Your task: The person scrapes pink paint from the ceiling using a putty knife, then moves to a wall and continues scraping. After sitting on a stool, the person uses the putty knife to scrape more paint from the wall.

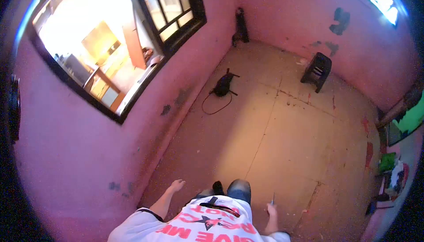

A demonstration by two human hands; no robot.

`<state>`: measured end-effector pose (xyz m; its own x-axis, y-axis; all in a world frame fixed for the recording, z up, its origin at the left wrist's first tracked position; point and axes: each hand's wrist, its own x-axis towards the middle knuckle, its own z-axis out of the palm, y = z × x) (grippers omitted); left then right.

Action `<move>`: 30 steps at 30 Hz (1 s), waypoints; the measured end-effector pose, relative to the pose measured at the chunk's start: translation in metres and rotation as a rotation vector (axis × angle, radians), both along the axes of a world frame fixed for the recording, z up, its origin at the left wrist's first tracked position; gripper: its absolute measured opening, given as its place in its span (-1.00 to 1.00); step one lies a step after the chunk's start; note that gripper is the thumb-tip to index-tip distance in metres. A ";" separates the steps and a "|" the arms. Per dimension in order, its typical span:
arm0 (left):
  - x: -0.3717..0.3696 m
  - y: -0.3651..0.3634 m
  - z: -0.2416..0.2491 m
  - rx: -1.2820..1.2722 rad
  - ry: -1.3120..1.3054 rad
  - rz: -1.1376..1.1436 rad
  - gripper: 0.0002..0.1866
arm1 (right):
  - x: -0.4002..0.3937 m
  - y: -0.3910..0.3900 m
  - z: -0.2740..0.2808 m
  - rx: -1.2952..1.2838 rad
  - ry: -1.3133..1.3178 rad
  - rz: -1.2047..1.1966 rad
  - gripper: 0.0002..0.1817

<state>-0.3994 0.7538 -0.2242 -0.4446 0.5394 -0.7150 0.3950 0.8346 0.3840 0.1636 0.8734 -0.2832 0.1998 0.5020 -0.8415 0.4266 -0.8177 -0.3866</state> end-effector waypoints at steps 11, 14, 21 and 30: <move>-0.039 0.303 -0.005 0.001 0.012 -0.086 -0.45 | -0.056 0.210 -0.055 0.102 -0.023 0.008 -0.69; -0.027 0.349 -0.023 -0.111 0.042 -0.193 -0.46 | -0.070 0.293 -0.049 0.030 -0.023 0.010 -0.65; 0.015 0.525 0.010 0.059 -0.104 -0.066 -0.47 | -0.122 0.646 0.021 0.333 -0.354 0.421 -0.46; 0.067 0.841 0.088 0.262 0.276 -0.569 -0.47 | -0.155 0.957 0.179 0.713 -0.249 0.407 -0.45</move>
<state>-0.3325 1.5952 -0.1361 -0.1878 0.8831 -0.4300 0.8570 0.3612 0.3675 0.0087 1.8308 -0.1045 0.0258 0.9670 -0.2535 0.7747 -0.1796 -0.6063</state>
